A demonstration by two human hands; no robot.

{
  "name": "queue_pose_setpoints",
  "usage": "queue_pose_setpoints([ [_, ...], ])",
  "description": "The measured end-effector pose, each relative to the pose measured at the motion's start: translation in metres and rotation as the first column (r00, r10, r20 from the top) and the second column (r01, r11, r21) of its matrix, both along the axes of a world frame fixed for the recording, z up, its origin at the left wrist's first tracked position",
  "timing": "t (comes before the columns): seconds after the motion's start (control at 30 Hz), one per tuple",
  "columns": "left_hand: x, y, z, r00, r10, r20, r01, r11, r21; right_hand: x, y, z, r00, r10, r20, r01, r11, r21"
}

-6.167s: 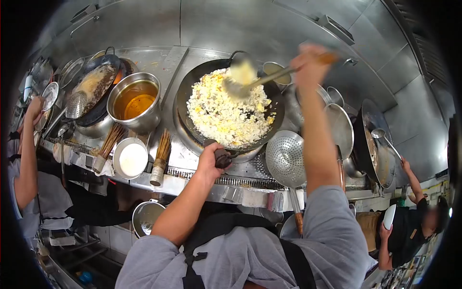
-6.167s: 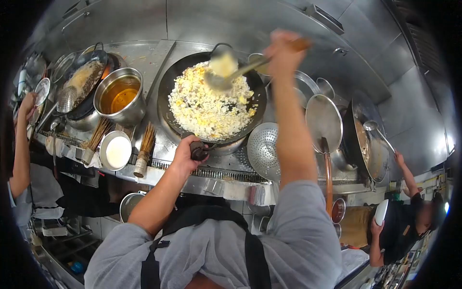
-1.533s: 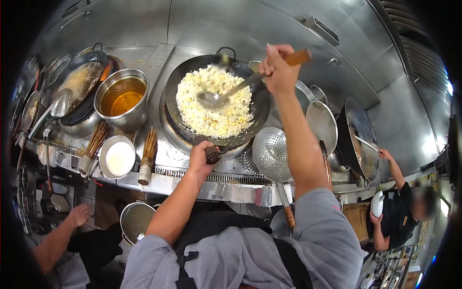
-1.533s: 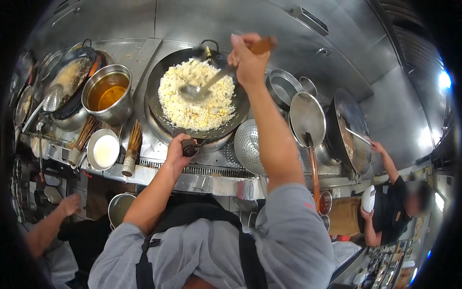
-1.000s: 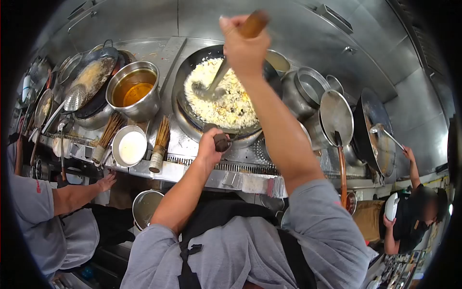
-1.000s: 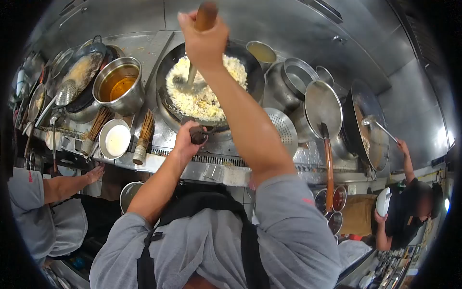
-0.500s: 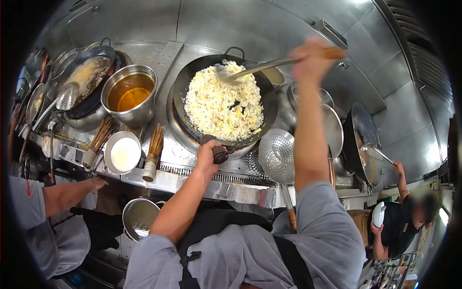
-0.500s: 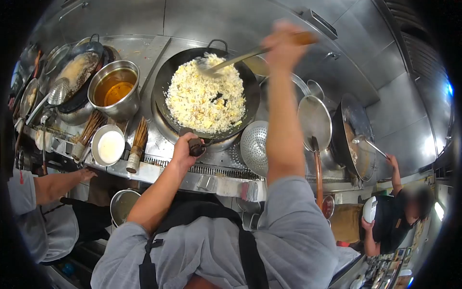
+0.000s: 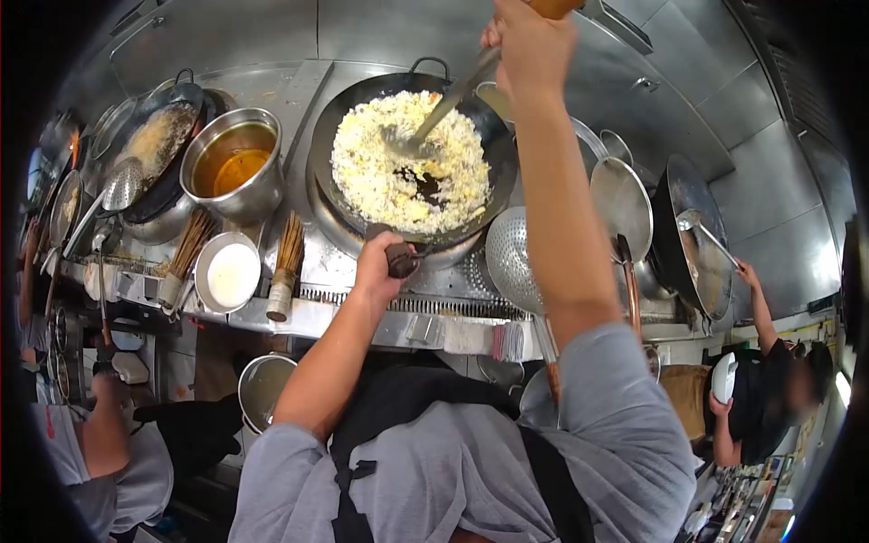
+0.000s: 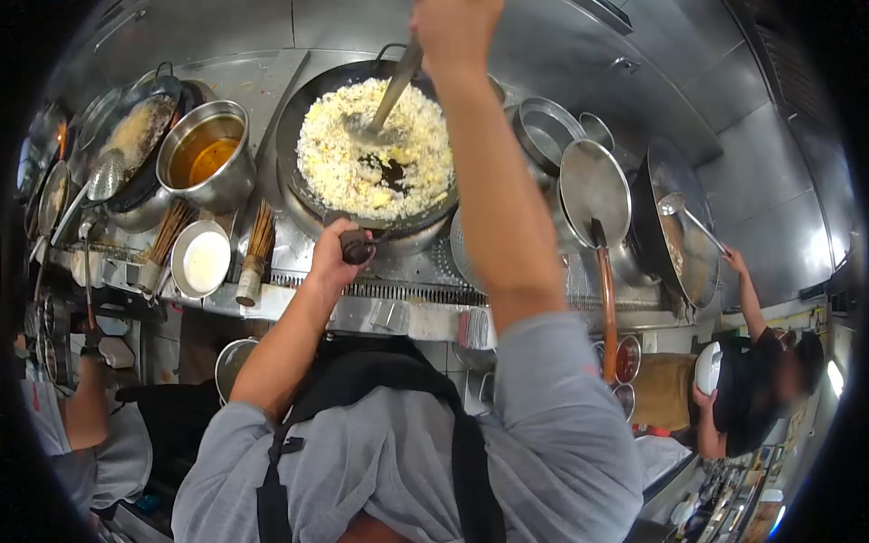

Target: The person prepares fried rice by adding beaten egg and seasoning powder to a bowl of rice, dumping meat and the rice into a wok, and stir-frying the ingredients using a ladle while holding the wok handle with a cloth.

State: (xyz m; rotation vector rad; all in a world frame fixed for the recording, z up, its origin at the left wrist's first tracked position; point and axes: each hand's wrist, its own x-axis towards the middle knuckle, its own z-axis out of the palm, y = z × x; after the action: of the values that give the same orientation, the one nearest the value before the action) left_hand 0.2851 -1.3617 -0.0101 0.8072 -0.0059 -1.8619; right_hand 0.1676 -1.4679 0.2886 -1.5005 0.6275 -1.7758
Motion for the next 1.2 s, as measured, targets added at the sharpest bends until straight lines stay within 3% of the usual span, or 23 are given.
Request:
queue_pose_setpoints([
  [0.1, 0.003, 0.007, 0.013, 0.997, -0.01, 0.077, 0.01, 1.0, -0.005, 0.031, 0.061, -0.011, 0.995, 0.069, -0.068, -0.079, 0.983, -0.164],
  [0.13, 0.004, 0.01, 0.012, 0.996, -0.042, 0.081, 0.043, 0.999, -0.007, 0.029, 0.017, -0.054, 0.975, -0.194, -0.11, 0.169, 0.965, -0.201],
  [0.23, 0.0, 0.014, 0.005, 0.996, -0.038, 0.079, 0.04, 0.999, -0.02, 0.002, -0.026, -0.021, 0.991, -0.055, -0.123, 0.049, 0.998, -0.048],
  [0.27, -0.001, 0.01, 0.002, 0.997, -0.024, 0.076, 0.027, 0.999, -0.044, 0.0, -0.004, -0.006, 0.977, -0.105, -0.187, 0.102, 0.994, -0.028],
  [0.37, -0.003, 0.007, 0.005, 0.997, 0.016, 0.069, -0.01, 0.996, -0.09, -0.016, 0.007, -0.025, 0.935, -0.174, -0.309, 0.123, 0.976, -0.178],
  [0.43, -0.002, 0.012, 0.011, 0.996, 0.041, 0.074, -0.037, 0.998, -0.055, -0.04, -0.056, 0.0, 0.993, -0.034, -0.112, 0.032, 0.999, -0.018],
  [0.5, -0.002, 0.007, 0.001, 0.997, 0.038, 0.063, -0.033, 0.996, -0.084, -0.064, -0.085, 0.052, 0.977, -0.184, 0.107, 0.19, 0.981, -0.047],
  [0.6, -0.01, 0.008, -0.002, 0.99, 0.128, 0.056, -0.124, 0.989, -0.075, -0.055, -0.042, 0.038, 0.979, 0.072, 0.192, -0.033, 0.98, -0.196],
  [0.67, -0.007, 0.014, 0.005, 0.996, 0.066, 0.058, -0.062, 0.996, -0.063, -0.021, -0.047, -0.054, 0.999, 0.015, 0.046, -0.007, 0.986, -0.169],
  [0.77, -0.006, 0.008, -0.005, 0.997, 0.066, 0.031, -0.064, 0.995, -0.072, -0.004, -0.023, -0.002, 0.954, 0.165, -0.251, -0.139, 0.983, 0.117],
  [0.8, -0.001, 0.013, 0.012, 0.994, -0.02, 0.103, 0.022, 0.999, -0.022, -0.007, -0.012, 0.018, 0.962, 0.155, -0.224, -0.145, 0.987, 0.064],
  [0.87, -0.004, 0.01, 0.015, 0.993, 0.044, 0.108, -0.04, 0.998, -0.04, -0.004, -0.005, 0.051, 0.964, 0.174, -0.2, -0.189, 0.981, -0.054],
  [0.97, -0.007, 0.016, 0.005, 0.995, 0.06, 0.077, -0.056, 0.997, -0.046, -0.009, 0.018, 0.017, 0.965, 0.244, 0.1, -0.216, 0.948, -0.233],
  [1.1, -0.005, 0.014, 0.009, 0.995, 0.036, 0.088, -0.03, 0.997, -0.069, -0.01, 0.017, -0.01, 0.929, 0.111, -0.352, -0.098, 0.994, 0.053],
  [1.13, -0.004, 0.012, 0.004, 0.998, 0.027, 0.062, -0.019, 0.993, -0.117, -0.02, 0.033, 0.008, 0.945, 0.125, -0.301, -0.111, 0.992, 0.063],
  [1.2, -0.007, 0.007, 0.013, 0.998, 0.036, 0.056, -0.033, 0.998, -0.055, -0.029, 0.071, 0.059, 0.961, 0.186, -0.206, -0.171, 0.981, 0.088],
])
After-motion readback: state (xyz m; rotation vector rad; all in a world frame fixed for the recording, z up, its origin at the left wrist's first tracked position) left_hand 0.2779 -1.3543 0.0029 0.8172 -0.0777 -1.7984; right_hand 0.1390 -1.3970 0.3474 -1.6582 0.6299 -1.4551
